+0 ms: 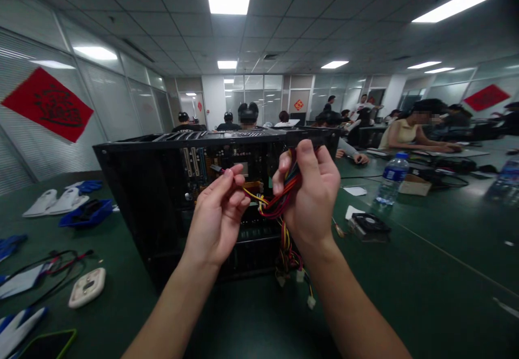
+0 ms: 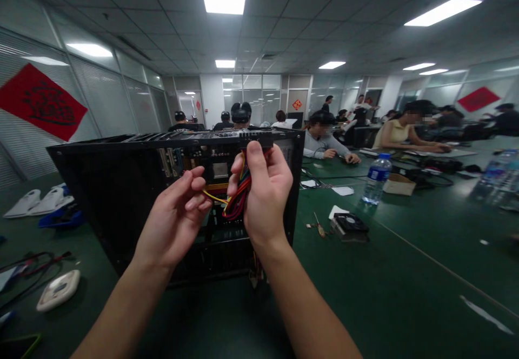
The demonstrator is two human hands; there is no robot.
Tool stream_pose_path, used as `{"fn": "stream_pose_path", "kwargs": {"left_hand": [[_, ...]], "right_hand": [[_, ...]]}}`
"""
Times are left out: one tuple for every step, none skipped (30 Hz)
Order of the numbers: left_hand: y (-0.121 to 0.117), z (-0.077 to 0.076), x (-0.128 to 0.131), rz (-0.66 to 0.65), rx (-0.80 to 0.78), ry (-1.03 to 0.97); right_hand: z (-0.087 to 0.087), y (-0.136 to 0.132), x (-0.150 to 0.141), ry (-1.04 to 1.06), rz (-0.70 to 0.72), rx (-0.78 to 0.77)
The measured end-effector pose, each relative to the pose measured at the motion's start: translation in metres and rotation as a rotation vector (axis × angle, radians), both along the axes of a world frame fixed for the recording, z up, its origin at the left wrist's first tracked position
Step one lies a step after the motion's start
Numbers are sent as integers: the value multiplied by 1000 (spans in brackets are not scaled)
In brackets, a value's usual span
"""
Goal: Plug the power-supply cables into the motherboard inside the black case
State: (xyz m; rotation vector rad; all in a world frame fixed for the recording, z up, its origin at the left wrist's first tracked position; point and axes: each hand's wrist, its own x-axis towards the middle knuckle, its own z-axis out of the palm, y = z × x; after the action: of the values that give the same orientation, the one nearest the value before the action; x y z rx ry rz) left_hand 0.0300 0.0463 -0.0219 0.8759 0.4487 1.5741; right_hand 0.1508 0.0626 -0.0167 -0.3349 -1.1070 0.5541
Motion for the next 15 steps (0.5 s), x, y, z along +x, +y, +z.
{"fn": "stream_pose_path", "kwargs": {"left_hand": [[-1,0,1,16,24,31],[-2,-1,2,31,53,72],[-3,-2,3,46,81,114],[-4,-2,4,59,103,152],[-5,-3,6,70,120,185],[-5,-4,7,76,133,217],[-6,-5,9,83,147,252],[-6,-6,10,91,163,294],[-6,-7,11,105,183,342],[-7,-7,11,125,205,395],[-7,-6,11,148,228,452],[-7,-6,10,171,248,512],[-8,-5,9,190,265,572],[-8,-4,8,206,279,629],[-8,-4,6,221,293,683]], "right_hand": [[0,0,2,-2,-14,-3],[1,0,4,-1,-34,-8],[1,-1,7,-3,-56,-16],[2,-2,10,-10,-78,-27],[2,-3,11,-19,-98,-37],[2,-5,12,-28,-112,-41],[2,-7,12,-36,-118,-38],[1,-8,11,-44,-116,-26],[0,-9,10,-51,-110,-10],[-2,-9,8,-56,-103,7],[-3,-9,6,-60,-98,19],[-4,-8,4,-62,-98,27],[-5,-7,3,-59,-101,31],[-6,-7,1,-49,-107,36],[-6,-7,0,-35,-115,42]]}}
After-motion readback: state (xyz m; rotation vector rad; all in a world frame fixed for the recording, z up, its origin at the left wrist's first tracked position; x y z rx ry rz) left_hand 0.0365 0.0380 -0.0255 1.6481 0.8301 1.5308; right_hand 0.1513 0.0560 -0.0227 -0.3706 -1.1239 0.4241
